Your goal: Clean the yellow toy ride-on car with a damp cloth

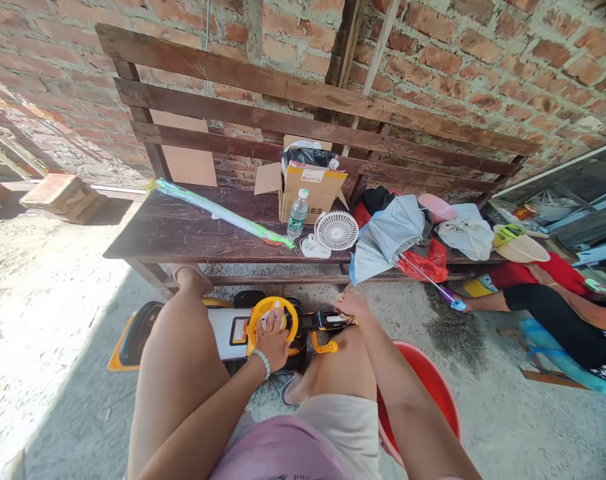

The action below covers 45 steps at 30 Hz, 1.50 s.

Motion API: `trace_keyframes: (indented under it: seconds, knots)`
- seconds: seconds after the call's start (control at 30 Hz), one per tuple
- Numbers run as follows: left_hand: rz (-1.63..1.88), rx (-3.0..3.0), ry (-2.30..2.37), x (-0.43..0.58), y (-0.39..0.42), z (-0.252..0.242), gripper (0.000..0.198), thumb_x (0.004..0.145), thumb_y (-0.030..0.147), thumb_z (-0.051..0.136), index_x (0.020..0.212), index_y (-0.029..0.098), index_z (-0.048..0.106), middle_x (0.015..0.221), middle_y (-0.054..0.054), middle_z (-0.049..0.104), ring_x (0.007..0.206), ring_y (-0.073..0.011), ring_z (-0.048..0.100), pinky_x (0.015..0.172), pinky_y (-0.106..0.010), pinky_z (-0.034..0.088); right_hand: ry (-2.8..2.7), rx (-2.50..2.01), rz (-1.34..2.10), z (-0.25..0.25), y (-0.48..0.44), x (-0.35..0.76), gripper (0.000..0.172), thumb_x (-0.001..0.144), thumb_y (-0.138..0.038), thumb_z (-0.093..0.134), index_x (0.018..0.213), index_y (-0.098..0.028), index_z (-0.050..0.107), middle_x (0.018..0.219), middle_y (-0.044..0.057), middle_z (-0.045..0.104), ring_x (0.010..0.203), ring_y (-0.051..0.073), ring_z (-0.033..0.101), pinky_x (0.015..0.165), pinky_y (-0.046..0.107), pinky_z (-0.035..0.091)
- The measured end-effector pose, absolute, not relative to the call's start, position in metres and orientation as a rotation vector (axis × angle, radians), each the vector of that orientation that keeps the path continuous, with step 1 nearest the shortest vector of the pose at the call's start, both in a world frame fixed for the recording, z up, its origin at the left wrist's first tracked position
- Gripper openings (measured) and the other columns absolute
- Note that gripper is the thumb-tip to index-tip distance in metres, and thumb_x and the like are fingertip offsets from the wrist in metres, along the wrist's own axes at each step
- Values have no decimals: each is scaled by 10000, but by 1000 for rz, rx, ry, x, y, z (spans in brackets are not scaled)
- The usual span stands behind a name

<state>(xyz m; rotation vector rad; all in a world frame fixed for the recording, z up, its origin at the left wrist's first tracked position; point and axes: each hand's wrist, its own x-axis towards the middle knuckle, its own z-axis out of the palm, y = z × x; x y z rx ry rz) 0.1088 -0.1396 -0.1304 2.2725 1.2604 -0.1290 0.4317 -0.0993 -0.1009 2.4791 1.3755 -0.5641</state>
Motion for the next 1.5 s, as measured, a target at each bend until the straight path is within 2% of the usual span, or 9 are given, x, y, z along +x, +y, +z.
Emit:
trace_keyframes:
  seconds: [0.07,0.13,0.33,0.57,0.8,1.0,1.27,1.4,1.5]
  knots:
    - [-148,2260,1263,112,-140,-129,390,975,298,562,1292,220,775,1853,-95,85,1708,-407,19,1328,-714,41,1438,2445,-598,-99,-101,430,664,777,-592,845,1286,-191,705,1254,198,786,1192,373,738,947,410,537]
    - [-169,2251,1270,115,-141,-126,389,972,290,561,1288,200,771,1853,-107,65,1708,-406,-3,1325,-718,38,1486,2443,-613,-98,-105,425,644,743,-568,871,1244,-198,708,1212,173,800,1147,356,748,914,380,531]
    - [-218,2242,1266,117,-139,-120,386,973,294,542,1271,189,764,1853,-117,49,1702,-419,-60,1305,-756,11,1632,2470,-668,-105,-111,394,443,870,-441,737,1241,-206,681,1141,127,806,1067,310,744,884,346,489]
    - [-214,2238,1267,117,-140,-118,362,957,277,552,1235,180,762,1853,-129,26,1703,-400,-70,1310,-736,6,1695,2926,-856,-115,-139,384,517,852,-343,696,1352,-232,625,1100,79,780,1030,285,718,941,416,532]
    - [-210,2233,1266,115,-140,-116,360,965,294,530,1221,193,762,1855,-109,31,1708,-382,-59,1317,-722,5,1989,3086,-1071,-122,-181,369,471,821,-342,647,1280,-238,627,1207,88,766,1126,282,723,1050,433,557]
    - [-164,2265,1254,111,-138,-122,382,951,305,536,1246,217,762,1855,-85,103,1713,-375,-13,1327,-703,1,1750,3044,-1202,-134,-211,367,505,853,-314,627,1351,-234,604,1155,100,785,1051,291,759,975,415,588]
    - [-170,2257,1226,111,-136,-122,355,970,315,531,1213,208,766,1856,-101,101,1715,-362,-27,1322,-713,23,1342,3161,-401,-131,-215,398,480,913,-330,598,1378,-212,578,1160,159,770,1063,331,758,897,404,562]
    - [-198,2237,1283,119,-138,-121,361,942,323,569,1221,209,768,1853,-111,119,1710,-398,-31,1314,-736,5,1283,3212,-402,-139,-208,401,473,933,-339,504,1389,-225,548,1081,156,769,963,331,766,814,434,586]
    - [-215,2213,1294,123,-138,-118,398,912,307,569,1239,201,768,1854,-113,105,1704,-413,-63,1309,-746,-20,1331,3106,-586,-146,-199,382,468,870,-289,579,1332,-217,586,1084,160,778,1020,348,765,862,456,590]
